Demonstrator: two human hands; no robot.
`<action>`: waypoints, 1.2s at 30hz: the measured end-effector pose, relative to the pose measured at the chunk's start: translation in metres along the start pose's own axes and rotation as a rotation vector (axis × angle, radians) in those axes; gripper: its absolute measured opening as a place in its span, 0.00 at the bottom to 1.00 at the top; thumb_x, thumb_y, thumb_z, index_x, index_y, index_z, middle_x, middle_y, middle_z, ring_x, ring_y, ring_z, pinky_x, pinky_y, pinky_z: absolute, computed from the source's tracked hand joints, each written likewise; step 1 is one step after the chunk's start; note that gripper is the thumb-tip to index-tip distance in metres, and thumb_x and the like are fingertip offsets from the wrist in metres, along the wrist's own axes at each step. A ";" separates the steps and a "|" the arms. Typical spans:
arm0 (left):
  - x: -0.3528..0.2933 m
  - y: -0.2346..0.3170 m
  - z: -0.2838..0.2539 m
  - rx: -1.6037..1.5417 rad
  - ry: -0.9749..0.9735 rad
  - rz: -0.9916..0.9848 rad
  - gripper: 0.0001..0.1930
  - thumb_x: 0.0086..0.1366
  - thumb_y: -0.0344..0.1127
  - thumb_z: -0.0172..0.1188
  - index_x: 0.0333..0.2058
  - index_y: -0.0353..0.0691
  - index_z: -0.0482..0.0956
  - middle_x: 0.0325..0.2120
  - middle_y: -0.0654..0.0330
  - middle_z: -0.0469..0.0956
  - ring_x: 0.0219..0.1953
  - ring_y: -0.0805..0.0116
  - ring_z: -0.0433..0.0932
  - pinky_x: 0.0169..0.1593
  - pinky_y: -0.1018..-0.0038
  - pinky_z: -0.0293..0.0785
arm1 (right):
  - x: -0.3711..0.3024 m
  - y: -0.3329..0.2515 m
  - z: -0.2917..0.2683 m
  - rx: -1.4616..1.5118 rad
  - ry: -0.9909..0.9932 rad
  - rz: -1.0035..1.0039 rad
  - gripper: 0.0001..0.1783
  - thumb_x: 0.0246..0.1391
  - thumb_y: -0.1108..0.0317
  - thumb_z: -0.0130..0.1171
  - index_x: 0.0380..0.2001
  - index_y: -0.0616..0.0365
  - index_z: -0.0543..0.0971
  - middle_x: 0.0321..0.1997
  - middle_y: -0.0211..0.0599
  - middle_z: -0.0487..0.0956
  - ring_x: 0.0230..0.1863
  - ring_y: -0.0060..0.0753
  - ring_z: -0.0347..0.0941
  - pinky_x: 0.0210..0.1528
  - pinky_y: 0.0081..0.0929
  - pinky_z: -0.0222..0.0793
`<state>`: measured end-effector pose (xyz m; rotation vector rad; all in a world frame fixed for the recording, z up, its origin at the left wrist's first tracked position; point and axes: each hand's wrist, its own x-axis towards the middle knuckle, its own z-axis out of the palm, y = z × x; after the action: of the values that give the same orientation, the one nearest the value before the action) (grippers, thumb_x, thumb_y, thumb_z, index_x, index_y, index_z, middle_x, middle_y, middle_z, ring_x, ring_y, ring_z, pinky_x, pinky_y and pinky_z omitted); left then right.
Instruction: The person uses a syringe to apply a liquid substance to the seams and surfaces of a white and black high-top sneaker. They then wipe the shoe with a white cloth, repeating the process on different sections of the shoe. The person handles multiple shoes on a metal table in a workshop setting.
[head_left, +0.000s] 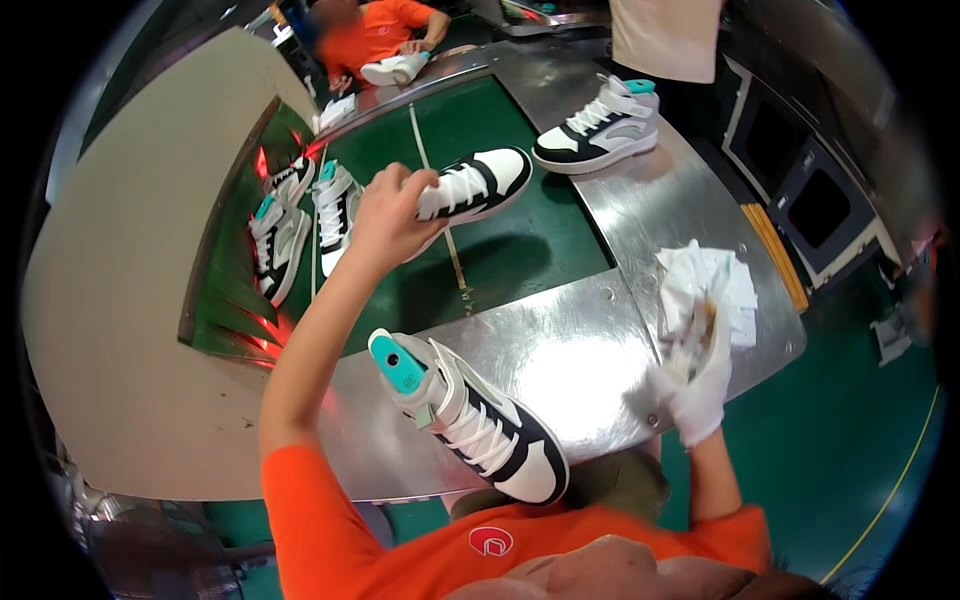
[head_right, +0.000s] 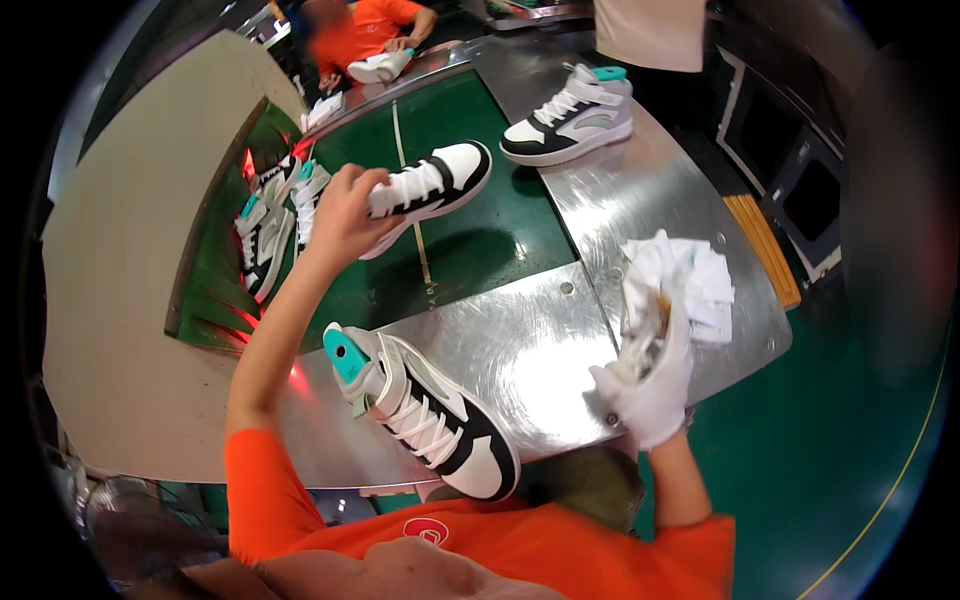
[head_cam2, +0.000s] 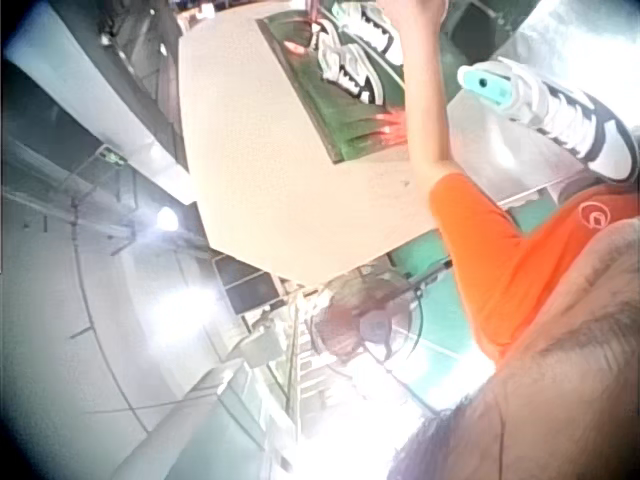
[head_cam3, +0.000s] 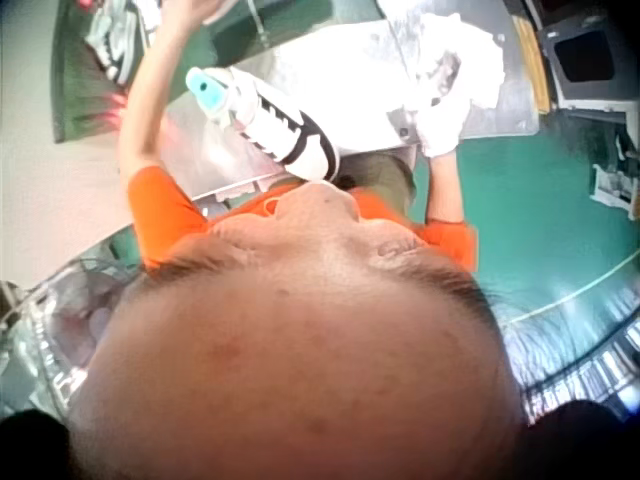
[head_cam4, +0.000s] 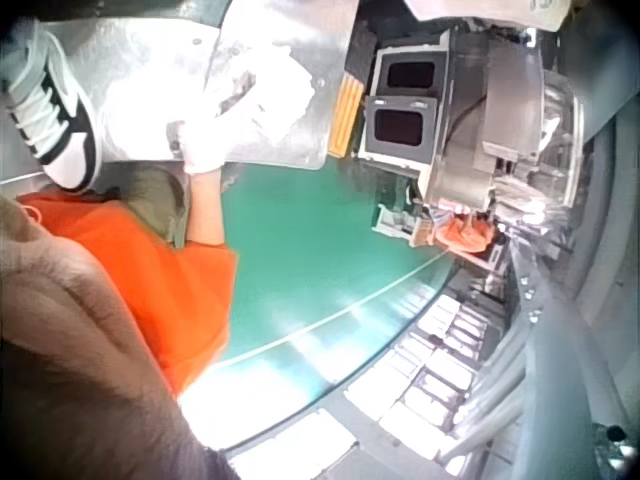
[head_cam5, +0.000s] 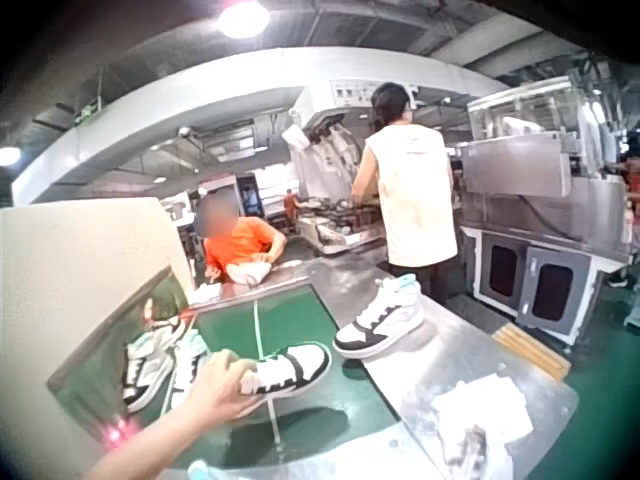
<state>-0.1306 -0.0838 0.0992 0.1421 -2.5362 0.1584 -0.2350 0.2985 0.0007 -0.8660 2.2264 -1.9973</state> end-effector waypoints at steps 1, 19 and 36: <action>0.000 0.013 -0.017 -0.012 0.028 0.014 0.28 0.40 0.33 0.76 0.42 0.44 0.75 0.36 0.52 0.72 0.39 0.49 0.74 0.42 0.60 0.73 | 0.014 -0.013 0.006 0.104 0.053 -0.033 0.51 0.32 0.72 0.70 0.64 0.63 0.58 0.58 0.48 0.69 0.56 0.39 0.67 0.59 0.35 0.64; -0.047 0.115 -0.113 -0.191 0.186 0.219 0.36 0.33 0.28 0.81 0.43 0.40 0.68 0.43 0.49 0.74 0.42 0.51 0.76 0.42 0.62 0.75 | 0.149 -0.092 0.032 0.267 0.107 -0.255 0.50 0.34 0.61 0.77 0.58 0.69 0.61 0.45 0.41 0.73 0.43 0.23 0.71 0.47 0.24 0.71; -0.011 -0.009 -0.059 -0.529 -0.300 -0.390 0.40 0.50 0.41 0.72 0.61 0.38 0.65 0.57 0.46 0.69 0.59 0.50 0.68 0.62 0.65 0.62 | -0.024 -0.033 -0.092 -0.130 -0.531 0.229 0.52 0.30 0.67 0.76 0.63 0.57 0.62 0.54 0.36 0.73 0.50 0.28 0.70 0.55 0.28 0.66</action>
<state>-0.0877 -0.0831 0.1414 0.4695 -2.6834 -0.7282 -0.2367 0.3912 0.0395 -0.9615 2.0445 -1.3395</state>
